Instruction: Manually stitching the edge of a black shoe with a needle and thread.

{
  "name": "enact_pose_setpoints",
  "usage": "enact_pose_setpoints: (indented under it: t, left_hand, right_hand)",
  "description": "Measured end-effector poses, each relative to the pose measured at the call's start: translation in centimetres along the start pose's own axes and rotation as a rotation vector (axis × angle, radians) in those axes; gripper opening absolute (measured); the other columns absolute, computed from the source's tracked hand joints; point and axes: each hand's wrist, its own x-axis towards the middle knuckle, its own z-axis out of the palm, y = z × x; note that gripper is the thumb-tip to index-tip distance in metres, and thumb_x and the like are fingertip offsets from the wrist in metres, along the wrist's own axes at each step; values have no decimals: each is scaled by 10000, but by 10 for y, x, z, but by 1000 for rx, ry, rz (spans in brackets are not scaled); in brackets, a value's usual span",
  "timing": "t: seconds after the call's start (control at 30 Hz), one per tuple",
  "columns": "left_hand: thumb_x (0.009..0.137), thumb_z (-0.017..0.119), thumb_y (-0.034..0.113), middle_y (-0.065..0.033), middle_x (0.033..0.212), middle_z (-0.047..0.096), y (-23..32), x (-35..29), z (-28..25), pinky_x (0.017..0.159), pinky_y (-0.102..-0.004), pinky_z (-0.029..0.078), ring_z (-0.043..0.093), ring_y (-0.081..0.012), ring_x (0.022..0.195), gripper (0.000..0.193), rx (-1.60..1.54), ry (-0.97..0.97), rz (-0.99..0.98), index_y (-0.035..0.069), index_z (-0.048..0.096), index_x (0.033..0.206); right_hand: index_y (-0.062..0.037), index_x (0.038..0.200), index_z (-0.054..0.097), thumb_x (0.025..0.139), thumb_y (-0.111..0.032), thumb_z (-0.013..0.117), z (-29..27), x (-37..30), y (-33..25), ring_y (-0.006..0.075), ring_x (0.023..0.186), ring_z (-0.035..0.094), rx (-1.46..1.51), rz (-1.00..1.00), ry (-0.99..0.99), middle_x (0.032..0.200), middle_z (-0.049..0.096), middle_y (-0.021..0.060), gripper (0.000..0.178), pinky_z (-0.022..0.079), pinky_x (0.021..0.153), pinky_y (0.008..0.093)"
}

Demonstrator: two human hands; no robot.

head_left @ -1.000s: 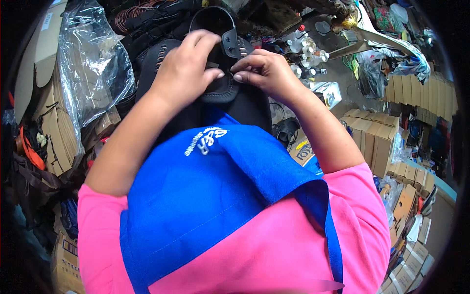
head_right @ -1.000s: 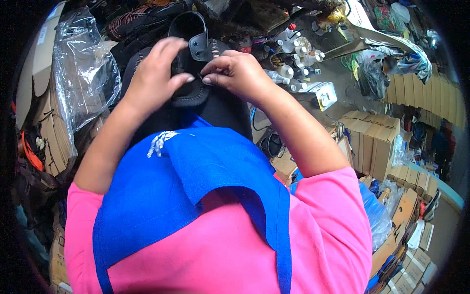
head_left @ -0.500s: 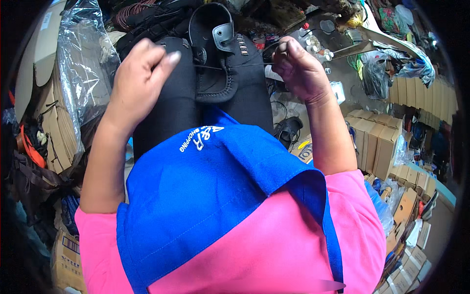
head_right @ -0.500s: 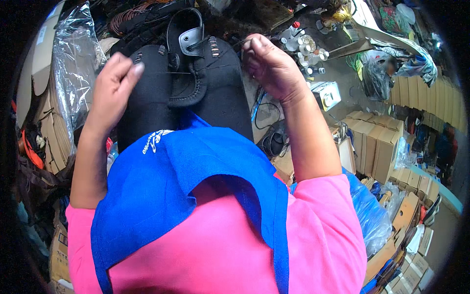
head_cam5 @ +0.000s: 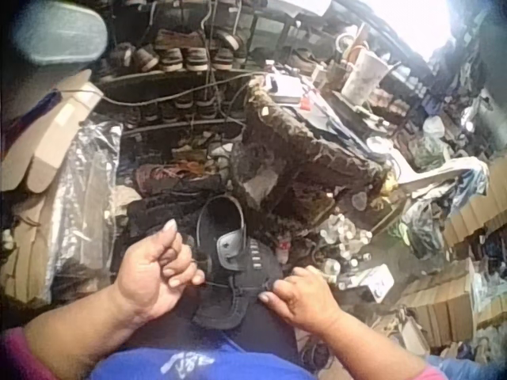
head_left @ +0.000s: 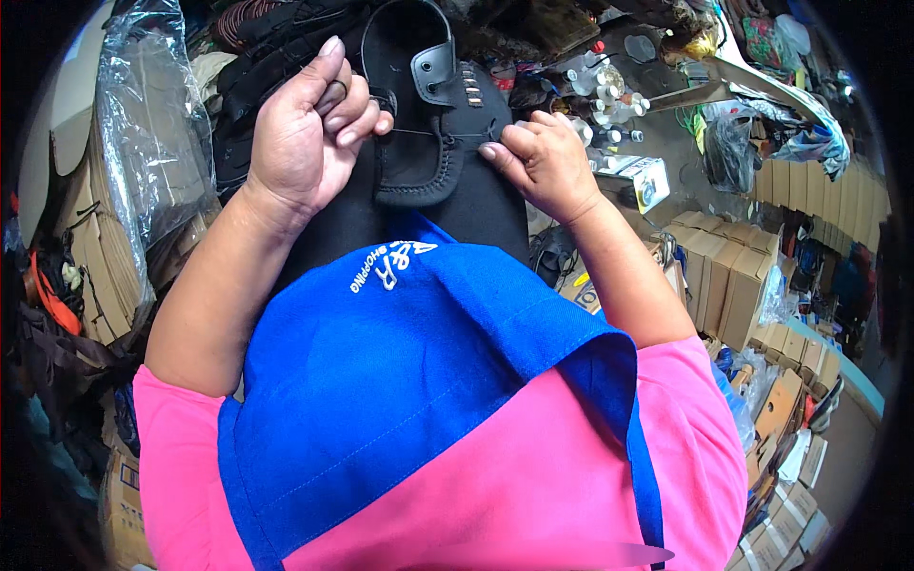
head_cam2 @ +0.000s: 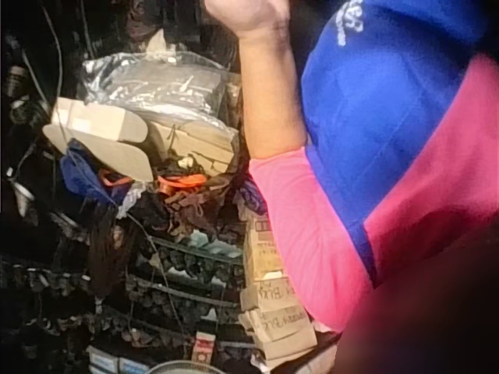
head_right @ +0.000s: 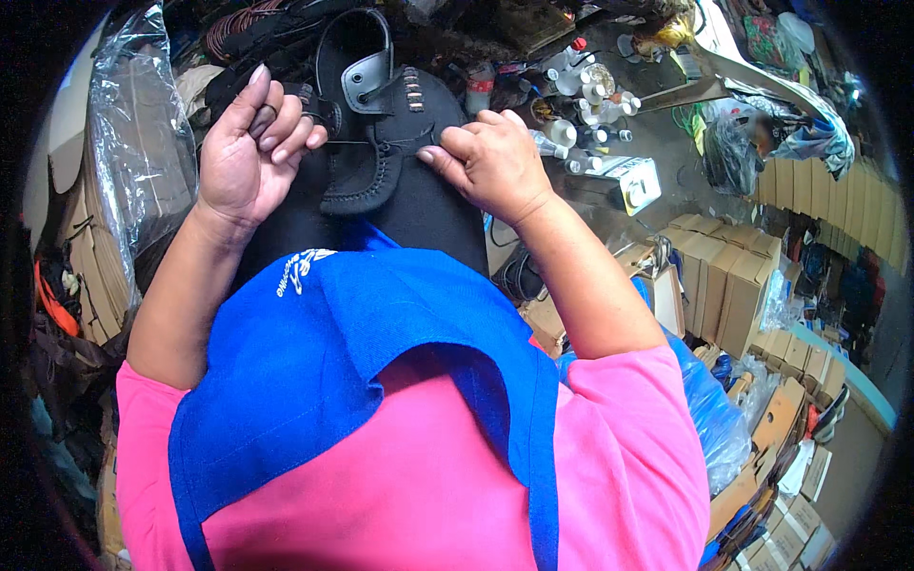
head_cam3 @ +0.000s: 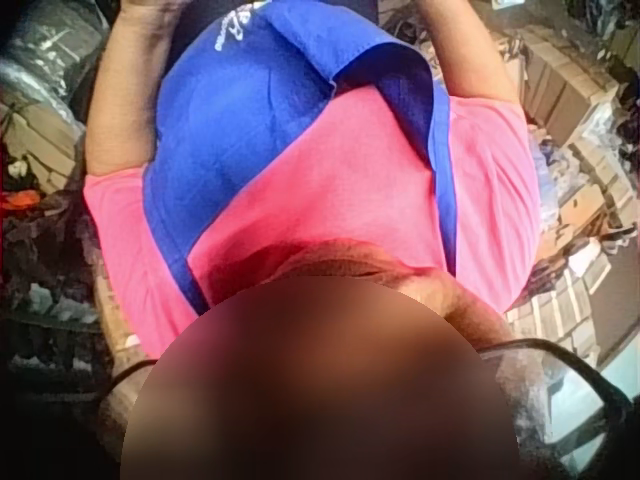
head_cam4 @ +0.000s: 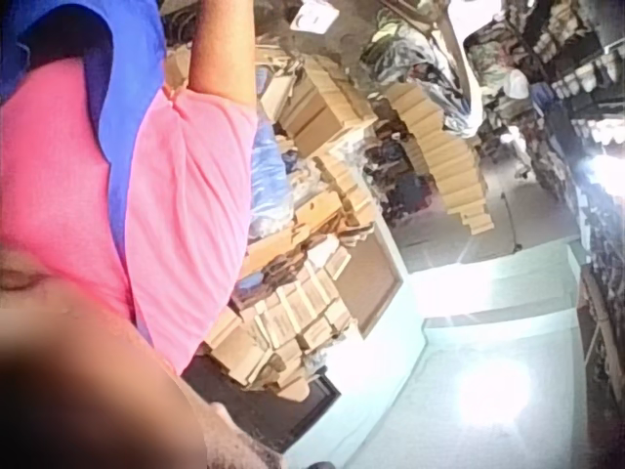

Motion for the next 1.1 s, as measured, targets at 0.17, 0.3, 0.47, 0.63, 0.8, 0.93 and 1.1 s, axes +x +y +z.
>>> enact_pose_setpoints:
  t: [0.17,0.3,0.47,0.63,0.8,0.93,1.1]
  left_hand:
    - [1012,402,317,35,535,272,14,-7,-14,633,-303,345,250,-98,471,444,32,62,-32,161,335,603]
    - [1003,428,319,11,547,341,19,-8,-27,691,-343,418,376,-136,513,450,41,69,-47,147,355,593]
    - [1010,425,330,-129,998,678,56,-20,-53,849,-361,476,626,-197,820,376,955,275,148,43,603,845]
    - [871,640,236,-121,1113,638,30,-47,2,871,-343,484,605,-239,1032,299,1589,-128,446,13,640,1070]
    - [732,717,155,-139,1222,590,-23,-51,14,863,-368,489,598,-290,1068,554,1857,-340,386,51,545,1248]
    - [716,666,82,-137,1259,578,-35,-45,10,821,-376,496,610,-270,1049,584,1938,-388,418,51,522,1281]
    - [743,609,45,-142,1262,577,-35,-43,17,814,-369,499,616,-278,1038,553,1968,-409,391,40,512,1287]
  right_hand:
    - [-112,614,516,849,-358,632,3,-13,9,267,668,532,-2,-24,1,610,574,59,360,398,674,396]
    - [-103,631,529,868,-339,622,12,-20,13,257,659,528,71,14,7,635,579,62,348,403,682,381]
    - [-84,711,583,929,-399,565,23,-29,17,124,666,489,1032,558,-211,667,553,-17,383,386,684,303]
    - [-51,958,645,929,-550,480,13,-37,28,76,696,419,1503,773,-204,781,555,-27,527,323,665,228]
    - [-118,1155,635,926,-537,472,-8,-18,33,91,752,471,1250,914,54,969,584,-11,505,371,738,221]
    - [-57,1111,648,913,-406,580,-40,11,14,154,887,572,908,364,6,1037,599,52,406,455,802,313]
    - [-14,810,632,842,-329,616,-48,50,-18,380,715,604,260,21,-437,731,602,209,316,479,646,434]
